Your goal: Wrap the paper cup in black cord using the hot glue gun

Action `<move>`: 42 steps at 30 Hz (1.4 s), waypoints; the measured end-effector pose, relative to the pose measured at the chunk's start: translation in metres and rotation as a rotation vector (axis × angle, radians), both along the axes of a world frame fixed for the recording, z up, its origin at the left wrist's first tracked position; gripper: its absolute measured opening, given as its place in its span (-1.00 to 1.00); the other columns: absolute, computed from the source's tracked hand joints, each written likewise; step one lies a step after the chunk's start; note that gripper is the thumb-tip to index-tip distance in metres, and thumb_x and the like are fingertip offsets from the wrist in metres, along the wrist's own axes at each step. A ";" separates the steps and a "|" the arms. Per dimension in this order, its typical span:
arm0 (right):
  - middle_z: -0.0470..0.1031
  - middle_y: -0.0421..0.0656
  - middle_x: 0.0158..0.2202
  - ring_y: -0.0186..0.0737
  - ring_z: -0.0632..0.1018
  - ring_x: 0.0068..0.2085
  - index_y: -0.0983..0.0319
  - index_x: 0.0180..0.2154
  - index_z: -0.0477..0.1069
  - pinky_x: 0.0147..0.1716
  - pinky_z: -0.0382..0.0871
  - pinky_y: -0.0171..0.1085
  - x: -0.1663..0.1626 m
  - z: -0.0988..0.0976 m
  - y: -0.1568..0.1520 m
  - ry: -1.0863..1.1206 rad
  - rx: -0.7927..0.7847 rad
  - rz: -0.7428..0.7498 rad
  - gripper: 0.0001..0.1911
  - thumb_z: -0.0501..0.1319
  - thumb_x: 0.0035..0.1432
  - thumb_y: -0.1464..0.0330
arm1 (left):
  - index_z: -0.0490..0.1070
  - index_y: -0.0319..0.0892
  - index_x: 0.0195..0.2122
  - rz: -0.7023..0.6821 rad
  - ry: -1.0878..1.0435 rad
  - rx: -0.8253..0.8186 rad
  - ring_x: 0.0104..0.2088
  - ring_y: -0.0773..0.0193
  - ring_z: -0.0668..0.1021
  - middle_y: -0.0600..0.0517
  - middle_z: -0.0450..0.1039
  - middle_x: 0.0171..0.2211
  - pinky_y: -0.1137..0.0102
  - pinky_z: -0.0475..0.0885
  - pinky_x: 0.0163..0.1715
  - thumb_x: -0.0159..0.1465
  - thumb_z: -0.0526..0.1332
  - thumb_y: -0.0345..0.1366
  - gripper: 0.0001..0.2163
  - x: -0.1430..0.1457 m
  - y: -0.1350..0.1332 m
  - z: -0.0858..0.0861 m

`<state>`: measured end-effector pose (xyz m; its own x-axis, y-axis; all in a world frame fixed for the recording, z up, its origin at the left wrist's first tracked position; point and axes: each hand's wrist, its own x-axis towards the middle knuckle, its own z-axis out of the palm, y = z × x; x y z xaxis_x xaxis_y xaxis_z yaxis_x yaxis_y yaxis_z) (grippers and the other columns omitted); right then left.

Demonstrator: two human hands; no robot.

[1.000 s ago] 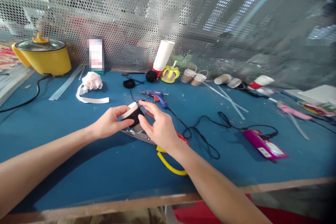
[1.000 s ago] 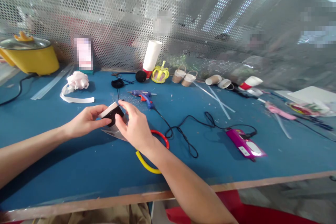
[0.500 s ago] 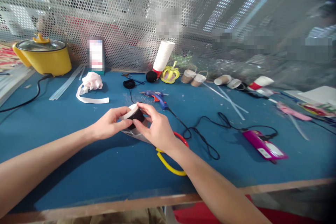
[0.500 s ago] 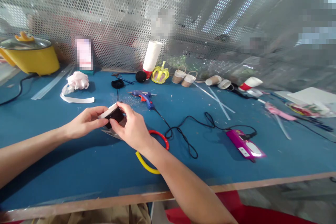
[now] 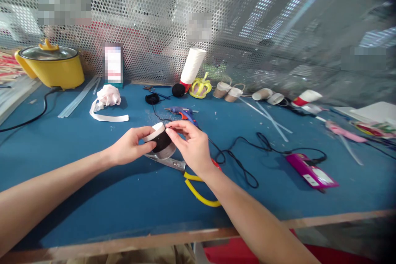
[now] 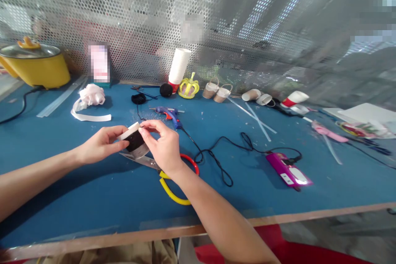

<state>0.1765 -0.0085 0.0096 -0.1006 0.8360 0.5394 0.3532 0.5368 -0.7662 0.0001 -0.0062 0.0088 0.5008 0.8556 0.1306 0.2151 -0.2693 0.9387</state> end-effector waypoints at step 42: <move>0.50 -0.08 -0.14 -0.23 0.48 -0.09 0.24 -0.22 0.42 -0.12 0.34 -0.22 0.002 0.001 0.029 0.195 -0.500 0.127 -0.68 0.08 0.09 0.18 | 0.36 -0.29 -0.37 0.029 0.127 0.127 -0.43 0.33 0.38 0.06 0.38 -0.46 0.46 0.29 -0.39 0.09 0.07 -0.32 -0.84 0.013 0.017 -0.002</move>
<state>0.1781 0.0208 0.0104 -0.1558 0.9829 0.0982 0.1354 0.1197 -0.9835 0.0126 0.0109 0.0066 0.4958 0.8504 0.1760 0.3393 -0.3763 0.8621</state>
